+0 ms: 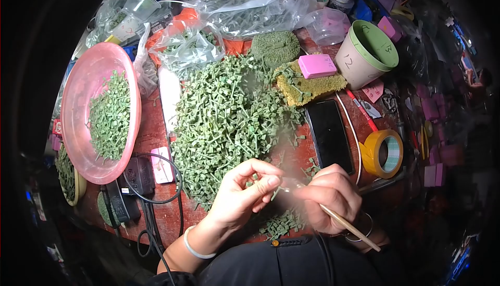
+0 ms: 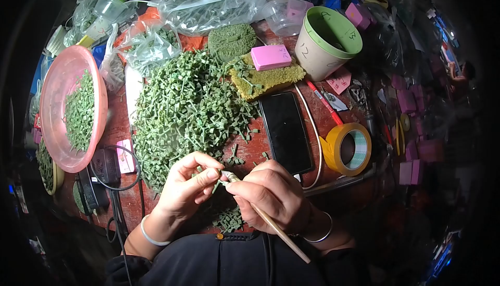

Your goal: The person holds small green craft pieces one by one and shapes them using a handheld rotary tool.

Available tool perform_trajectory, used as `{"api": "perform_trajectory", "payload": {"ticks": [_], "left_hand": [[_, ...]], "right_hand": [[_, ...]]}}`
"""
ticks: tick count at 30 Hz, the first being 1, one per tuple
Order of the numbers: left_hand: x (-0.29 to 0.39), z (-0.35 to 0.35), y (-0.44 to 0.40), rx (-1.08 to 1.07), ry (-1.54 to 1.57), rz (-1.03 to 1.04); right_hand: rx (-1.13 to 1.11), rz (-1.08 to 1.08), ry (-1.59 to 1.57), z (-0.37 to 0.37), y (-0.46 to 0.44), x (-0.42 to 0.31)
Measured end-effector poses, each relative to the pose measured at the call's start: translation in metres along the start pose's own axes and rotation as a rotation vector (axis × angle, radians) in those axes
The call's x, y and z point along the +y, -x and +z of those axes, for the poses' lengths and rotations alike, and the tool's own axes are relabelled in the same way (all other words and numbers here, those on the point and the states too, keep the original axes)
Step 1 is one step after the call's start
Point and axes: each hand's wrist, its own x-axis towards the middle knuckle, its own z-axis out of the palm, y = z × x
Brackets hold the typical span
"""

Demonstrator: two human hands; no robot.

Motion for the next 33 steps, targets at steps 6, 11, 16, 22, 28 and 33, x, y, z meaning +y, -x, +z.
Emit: {"api": "perform_trajectory", "payload": {"ticks": [6,11,16,22,28,33], "left_hand": [[-0.0016,-0.0020,-0.0004,-0.017,0.033,0.011],[-0.0020,-0.0063,-0.0005,-0.091,0.177,-0.022],[0.0017,-0.0065,0.0000,-0.128,0.181,-0.022],[-0.0001,-0.0085,-0.0006,-0.152,0.177,-0.033],[0.0000,-0.0076,-0.0008,-0.151,0.212,-0.068],[0.0002,-0.0080,-0.0009,-0.142,0.232,-0.084]], "right_hand": [[-0.012,-0.012,0.002,0.0000,0.0020,0.0000],[-0.059,-0.059,-0.009,-0.0002,0.0030,-0.0014],[-0.053,-0.047,-0.066,-0.0017,0.0022,0.0002],[-0.062,-0.041,-0.117,-0.0033,-0.0003,-0.0010],[0.005,-0.006,-0.117,-0.0063,-0.0015,-0.0010],[0.013,0.011,-0.099,-0.0047,-0.0005,-0.0006]]}}
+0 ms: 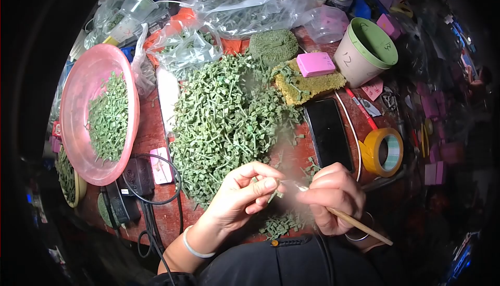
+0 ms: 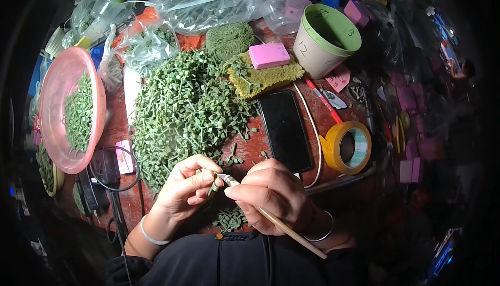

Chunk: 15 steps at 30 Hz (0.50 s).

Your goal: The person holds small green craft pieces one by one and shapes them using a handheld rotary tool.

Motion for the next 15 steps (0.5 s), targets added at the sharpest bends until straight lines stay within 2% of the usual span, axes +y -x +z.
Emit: {"api": "perform_trajectory", "payload": {"ticks": [11,15], "left_hand": [[-0.0005,0.0039,0.0009,0.049,-0.147,0.014],[-0.0004,0.0019,0.0005,0.012,-0.114,0.017]], "right_hand": [[-0.030,-0.055,-0.015,0.0002,0.0008,-0.0001],[0.002,-0.056,-0.044,0.0007,0.0020,0.0002]]}}
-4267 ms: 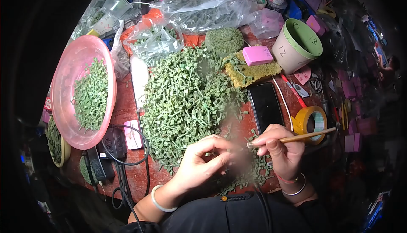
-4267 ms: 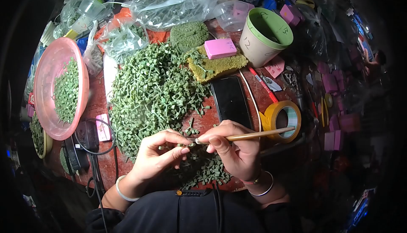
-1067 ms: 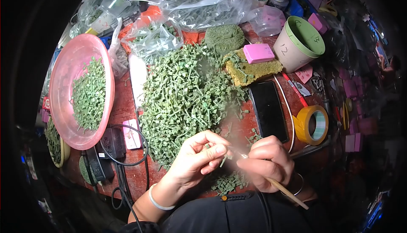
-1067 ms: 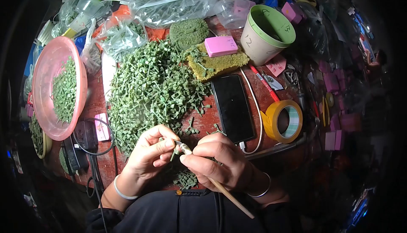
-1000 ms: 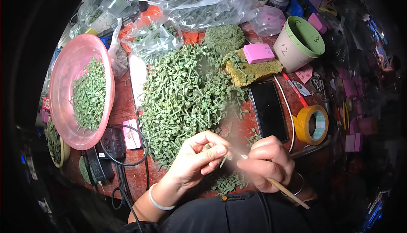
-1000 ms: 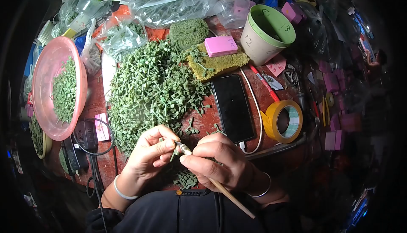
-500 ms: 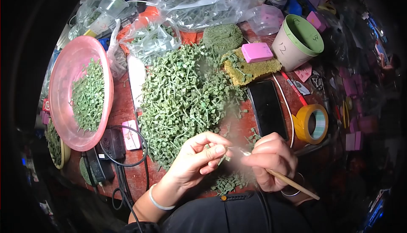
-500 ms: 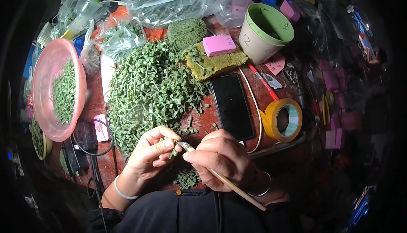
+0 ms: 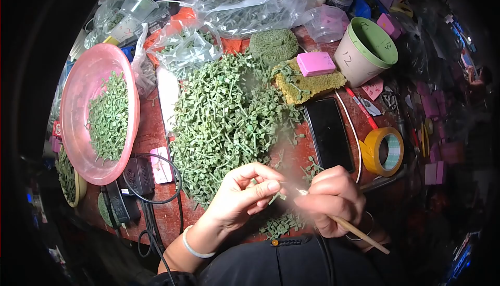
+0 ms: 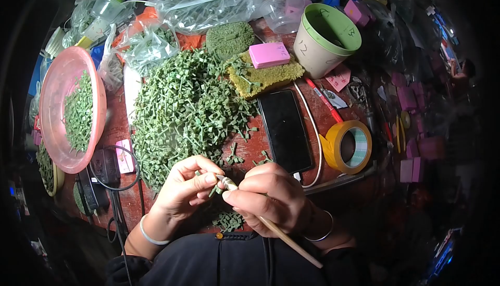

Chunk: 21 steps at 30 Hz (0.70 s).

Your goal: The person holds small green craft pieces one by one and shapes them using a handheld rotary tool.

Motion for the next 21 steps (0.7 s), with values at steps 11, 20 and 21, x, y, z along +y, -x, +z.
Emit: {"api": "perform_trajectory", "payload": {"ticks": [11,20,21], "left_hand": [[-0.0001,0.0009,-0.0005,0.011,-0.003,-0.010],[-0.0012,0.0005,-0.0021,0.033,-0.020,0.020],[-0.0012,0.0016,-0.0025,0.030,-0.020,0.018]], "right_hand": [[0.001,0.046,0.062,-0.0003,-0.0005,0.0005],[0.075,0.182,0.077,0.0006,0.0033,0.0025],[0.077,0.182,0.080,0.0022,-0.0003,0.0025]]}}
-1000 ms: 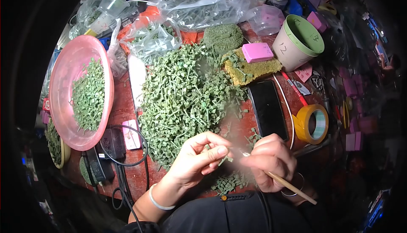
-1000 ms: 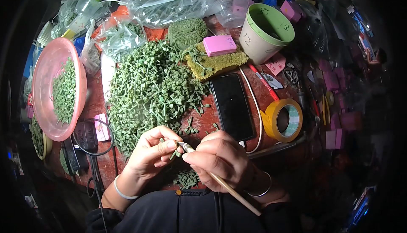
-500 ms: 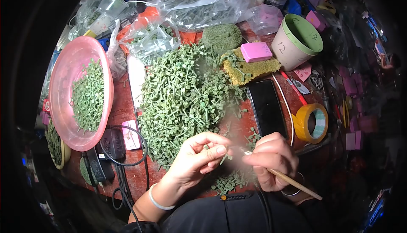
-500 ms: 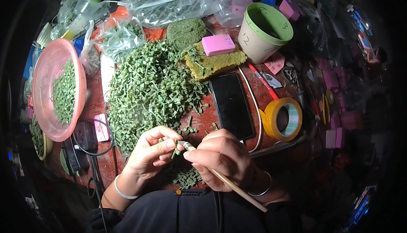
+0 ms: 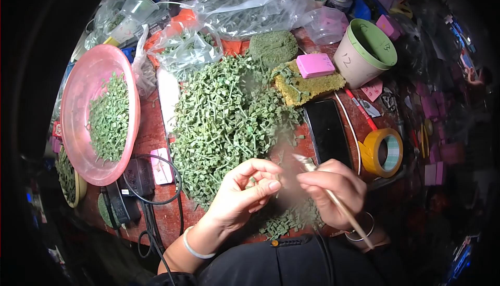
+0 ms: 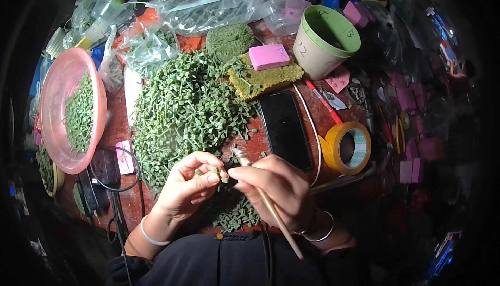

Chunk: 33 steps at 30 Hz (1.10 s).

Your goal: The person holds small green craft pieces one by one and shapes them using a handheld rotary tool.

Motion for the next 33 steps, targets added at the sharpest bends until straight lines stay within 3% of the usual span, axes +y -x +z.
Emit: {"api": "perform_trajectory", "payload": {"ticks": [3,9,12,16,19,21,33], "left_hand": [[-0.002,0.000,0.001,0.047,-0.050,0.020],[-0.005,0.000,0.003,0.061,-0.199,-0.045],[-0.001,0.002,0.005,0.021,-0.074,-0.077],[-0.006,-0.003,0.001,-0.029,-0.008,0.063],[-0.006,-0.003,0.001,-0.034,0.021,0.081],[-0.005,-0.002,0.001,-0.017,0.021,0.042],[-0.006,-0.004,0.001,-0.031,-0.036,0.045]], "right_hand": [[-0.154,0.062,0.053,0.001,-0.006,-0.002],[-0.096,0.108,0.044,0.003,-0.005,0.000],[-0.138,0.127,0.012,0.000,-0.002,0.005],[-0.046,0.345,-0.404,-0.004,0.004,0.003],[0.006,0.257,-0.383,-0.003,-0.001,0.009],[-0.008,0.119,-0.186,-0.003,-0.004,0.010],[0.004,0.205,-0.225,-0.004,-0.001,0.006]]}}
